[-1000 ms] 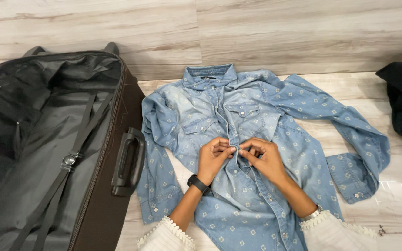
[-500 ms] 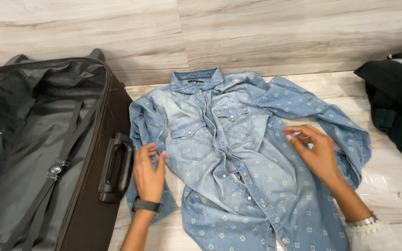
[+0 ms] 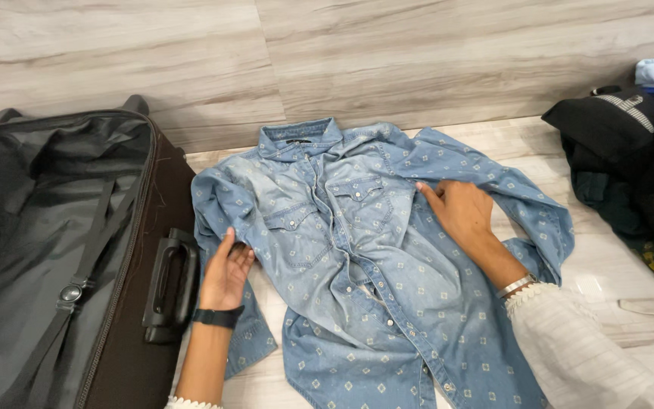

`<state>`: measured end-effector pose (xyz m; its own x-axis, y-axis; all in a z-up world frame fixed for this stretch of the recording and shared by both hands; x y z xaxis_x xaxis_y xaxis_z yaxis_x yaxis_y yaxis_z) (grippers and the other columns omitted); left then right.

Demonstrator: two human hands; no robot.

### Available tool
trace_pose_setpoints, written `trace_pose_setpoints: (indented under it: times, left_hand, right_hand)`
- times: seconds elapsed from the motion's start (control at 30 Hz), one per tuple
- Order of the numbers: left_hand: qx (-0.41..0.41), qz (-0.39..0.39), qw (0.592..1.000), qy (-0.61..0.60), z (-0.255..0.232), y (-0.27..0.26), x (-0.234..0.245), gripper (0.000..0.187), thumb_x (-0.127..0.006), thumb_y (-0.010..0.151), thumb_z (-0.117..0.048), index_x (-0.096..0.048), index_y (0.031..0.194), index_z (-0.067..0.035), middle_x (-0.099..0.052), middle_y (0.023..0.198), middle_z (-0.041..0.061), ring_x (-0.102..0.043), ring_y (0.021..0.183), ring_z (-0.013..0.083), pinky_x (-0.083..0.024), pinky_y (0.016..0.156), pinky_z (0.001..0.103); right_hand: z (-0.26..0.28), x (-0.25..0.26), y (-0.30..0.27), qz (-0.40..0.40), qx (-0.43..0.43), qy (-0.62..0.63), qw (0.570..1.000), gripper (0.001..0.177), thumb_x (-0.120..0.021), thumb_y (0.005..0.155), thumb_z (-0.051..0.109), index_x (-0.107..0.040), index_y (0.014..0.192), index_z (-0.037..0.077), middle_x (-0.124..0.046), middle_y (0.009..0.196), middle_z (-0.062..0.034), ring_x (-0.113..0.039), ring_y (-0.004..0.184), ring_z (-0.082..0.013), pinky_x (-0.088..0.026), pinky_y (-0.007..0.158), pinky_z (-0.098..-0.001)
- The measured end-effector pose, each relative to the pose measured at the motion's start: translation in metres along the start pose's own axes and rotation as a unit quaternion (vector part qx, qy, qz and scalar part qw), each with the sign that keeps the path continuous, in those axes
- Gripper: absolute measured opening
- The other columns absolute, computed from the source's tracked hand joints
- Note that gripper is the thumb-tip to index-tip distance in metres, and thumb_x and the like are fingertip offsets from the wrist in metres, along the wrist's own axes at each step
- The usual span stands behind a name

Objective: The person opens a brown suitcase and lays it flat on a tiled floor. They then pick up a light blue patterned denim shirt, button it up, and fold it neatly. The folded shirt is placed on the floor next to the open suitcase.

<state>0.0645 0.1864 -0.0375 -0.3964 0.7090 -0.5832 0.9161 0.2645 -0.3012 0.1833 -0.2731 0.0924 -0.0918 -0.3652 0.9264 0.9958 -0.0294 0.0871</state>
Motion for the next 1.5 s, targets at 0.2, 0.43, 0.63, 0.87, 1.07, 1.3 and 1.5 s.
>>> trace_pose_setpoints:
  times: [0.2, 0.43, 0.63, 0.87, 1.07, 1.3, 1.5]
  left_hand:
    - [0.049, 0.061, 0.997, -0.028, -0.011, 0.009, -0.039, 0.038, -0.067, 0.097, -0.037, -0.065, 0.126, -0.013, -0.07, 0.115, 0.0, -0.063, 0.104, 0.0174, -0.051, 0.093, 0.035]
    - [0.064, 0.076, 0.991, 0.088, -0.033, -0.014, -0.103, 0.049, -0.06, 0.095, -0.044, -0.063, 0.133, -0.013, -0.069, 0.13, 0.001, -0.063, 0.119, 0.0186, -0.048, 0.102, 0.037]
    - [-0.031, 0.094, 0.982, 0.161, -0.079, -0.02, -0.12, 0.045, -0.059, 0.098, -0.043, -0.063, 0.13, -0.011, -0.068, 0.127, 0.001, -0.063, 0.118, 0.0173, -0.05, 0.101, 0.038]
    - [-0.151, 0.212, 0.964, 0.06, -0.176, -0.022, -0.159, 0.027, -0.06, 0.108, -0.035, -0.064, 0.123, -0.013, -0.071, 0.118, 0.002, -0.069, 0.107, 0.0162, -0.057, 0.096, 0.037]
    - [-0.349, 0.24, 0.875, 0.236, -0.265, -0.035, -0.215, 0.033, -0.062, 0.115, -0.04, -0.062, 0.121, -0.008, -0.067, 0.114, 0.001, -0.066, 0.107, 0.0146, -0.056, 0.099, 0.036]
    - [-0.386, 0.232, 0.839, 0.306, -0.293, -0.059, -0.251, 0.049, -0.067, 0.098, -0.05, -0.059, 0.128, -0.012, -0.067, 0.124, 0.002, -0.065, 0.12, 0.0186, -0.057, 0.097, 0.04]
    - [-0.281, 0.22, 0.796, 0.489, -0.25, -0.065, -0.255, 0.045, -0.082, 0.089, -0.035, -0.07, 0.117, -0.003, -0.074, 0.106, 0.009, -0.068, 0.097, 0.0179, -0.054, 0.09, 0.034]
  right_hand:
    - [-0.016, -0.026, 0.038, -0.136, 0.157, 0.052, 0.977, 0.06, -0.063, 0.1, 0.059, -0.077, 0.106, 0.001, -0.07, 0.1, -0.0185, -0.065, 0.094, -0.0385, -0.053, 0.076, -0.0486]
    - [-0.026, -0.077, 0.061, 0.128, -0.052, 0.126, 0.982, 0.062, -0.068, 0.098, 0.058, -0.074, 0.091, -0.003, -0.071, 0.094, -0.0243, -0.066, 0.087, -0.0316, -0.05, 0.083, -0.0456]
    - [0.007, -0.028, 0.033, 0.126, -0.037, 0.571, 0.81, 0.016, -0.065, 0.098, 0.023, -0.068, 0.105, 0.008, -0.069, 0.106, -0.0026, -0.062, 0.099, -0.0114, -0.048, 0.093, -0.0262]
    - [-0.006, 0.112, 0.06, -0.005, 0.11, 0.723, 0.682, 0.011, -0.053, 0.111, 0.01, -0.06, 0.119, 0.009, -0.069, 0.121, -0.0003, -0.063, 0.119, -0.0108, -0.046, 0.113, -0.0277]
    - [-0.053, 0.226, 0.078, -0.175, 0.264, 0.643, 0.697, 0.007, -0.06, 0.118, 0.008, -0.057, 0.112, 0.004, -0.06, 0.097, -0.0006, -0.055, 0.083, -0.011, -0.043, 0.082, -0.0289]
    - [-0.028, 0.284, 0.025, -0.211, 0.295, 0.528, 0.768, 0.021, -0.055, 0.119, 0.028, -0.065, 0.126, 0.011, -0.073, 0.117, -0.003, -0.075, 0.111, -0.0152, -0.059, 0.101, -0.0315]
    - [0.03, 0.237, -0.014, 0.026, 0.226, 0.501, 0.835, 0.034, -0.064, 0.103, 0.022, -0.057, 0.131, 0.003, -0.067, 0.12, -0.0063, -0.066, 0.106, -0.0131, -0.052, 0.092, -0.0342]
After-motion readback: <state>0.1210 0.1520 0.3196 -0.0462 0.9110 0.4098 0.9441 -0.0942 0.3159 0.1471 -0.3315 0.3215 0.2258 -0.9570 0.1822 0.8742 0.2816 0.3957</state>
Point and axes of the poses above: each hand's wrist, its own y-axis towards the middle knuckle, its own x-axis out of the back of the hand, z = x × y, the point moved 8 cm from there along y, towards the middle knuckle
